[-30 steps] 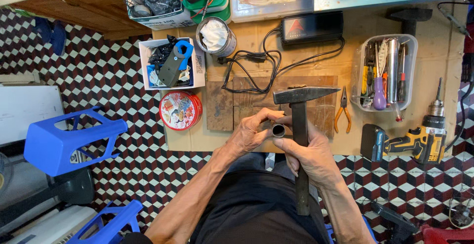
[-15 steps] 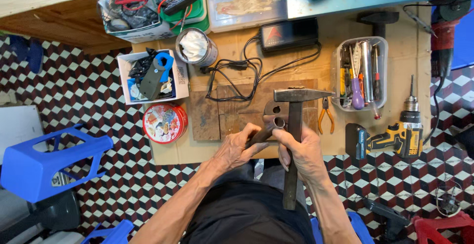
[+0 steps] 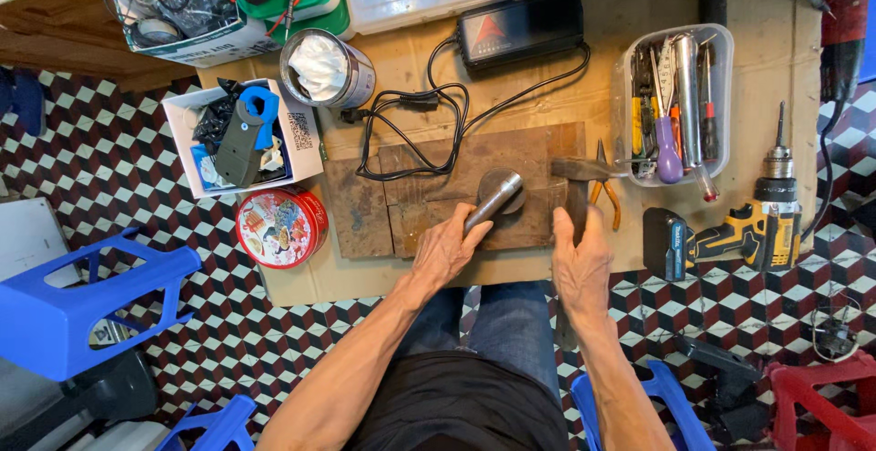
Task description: The person grinds the end of a metal tube with an angle grinder, producing sparks, then holds the tube over a metal form and hammers the tube end to flare and shape it, periodically checking the fit of the tube against the form.
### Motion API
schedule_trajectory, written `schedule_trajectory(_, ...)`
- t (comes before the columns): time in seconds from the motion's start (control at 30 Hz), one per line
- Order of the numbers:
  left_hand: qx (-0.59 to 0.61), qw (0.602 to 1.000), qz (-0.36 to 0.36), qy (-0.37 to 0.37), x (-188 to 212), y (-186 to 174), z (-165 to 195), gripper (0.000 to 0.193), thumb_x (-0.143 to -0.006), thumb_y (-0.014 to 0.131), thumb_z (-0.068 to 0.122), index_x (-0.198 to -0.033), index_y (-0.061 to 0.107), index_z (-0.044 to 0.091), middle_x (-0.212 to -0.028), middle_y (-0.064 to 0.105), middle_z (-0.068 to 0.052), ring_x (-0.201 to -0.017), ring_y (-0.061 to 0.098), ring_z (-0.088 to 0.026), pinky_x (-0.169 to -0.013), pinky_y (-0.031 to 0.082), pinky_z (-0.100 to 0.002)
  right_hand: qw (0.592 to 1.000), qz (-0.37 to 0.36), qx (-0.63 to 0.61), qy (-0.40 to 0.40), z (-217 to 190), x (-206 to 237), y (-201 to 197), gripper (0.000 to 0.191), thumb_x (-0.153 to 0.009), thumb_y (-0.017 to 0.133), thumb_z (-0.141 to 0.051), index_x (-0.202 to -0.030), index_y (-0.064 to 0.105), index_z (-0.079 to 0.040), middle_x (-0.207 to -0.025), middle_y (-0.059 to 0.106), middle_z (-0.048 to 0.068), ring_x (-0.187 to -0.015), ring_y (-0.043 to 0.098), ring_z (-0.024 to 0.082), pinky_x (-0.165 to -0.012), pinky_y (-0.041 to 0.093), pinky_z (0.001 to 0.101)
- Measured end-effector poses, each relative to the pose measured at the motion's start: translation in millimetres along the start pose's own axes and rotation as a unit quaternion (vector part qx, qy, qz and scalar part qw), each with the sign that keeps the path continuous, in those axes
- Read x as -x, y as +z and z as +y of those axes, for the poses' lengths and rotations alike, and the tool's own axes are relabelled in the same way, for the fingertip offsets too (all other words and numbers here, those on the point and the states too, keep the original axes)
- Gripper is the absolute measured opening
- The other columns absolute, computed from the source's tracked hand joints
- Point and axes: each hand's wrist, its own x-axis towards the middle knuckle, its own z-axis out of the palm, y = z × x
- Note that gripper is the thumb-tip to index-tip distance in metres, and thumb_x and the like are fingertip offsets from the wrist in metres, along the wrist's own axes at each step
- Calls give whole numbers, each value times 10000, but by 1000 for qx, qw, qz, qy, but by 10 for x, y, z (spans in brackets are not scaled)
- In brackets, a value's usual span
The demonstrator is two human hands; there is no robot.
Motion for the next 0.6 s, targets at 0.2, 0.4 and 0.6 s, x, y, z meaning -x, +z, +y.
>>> schedule_trajectory(0.2, -72, 997, 12, 20, 26, 52, -8, 342, -1028, 554, 410, -1234, 523, 138, -858, 718, -223, -763, 669, -489, -628, 505, -585, 997, -4, 50, -52, -50, 54, 69, 402, -1043, 575, -266, -1346, 531, -6, -956, 674, 313, -871, 683, 485, -727, 527, 523)
schedule_trajectory(0.4, -148, 983, 77, 76, 33, 182, -75, 328, -1018, 581, 365, -1205, 494, 110, -760, 662, -230, -624, 660, -475, -511, 512, -566, 993, -28, 108, -31, -160, 29, 147, 292, -1070, 574, -248, -1302, 518, -78, -945, 690, 292, -859, 665, 503, -719, 510, 554)
schedule_trajectory(0.6, -165, 982, 75, 56, 51, 279, -86, 305, -1042, 575, 379, -1121, 483, 99, -792, 657, -227, -660, 672, -469, -522, 514, -567, 993, -21, 114, 9, -123, 20, 90, 342, -1041, 560, -249, -1335, 493, -87, -941, 680, 315, -873, 661, 529, -709, 508, 575)
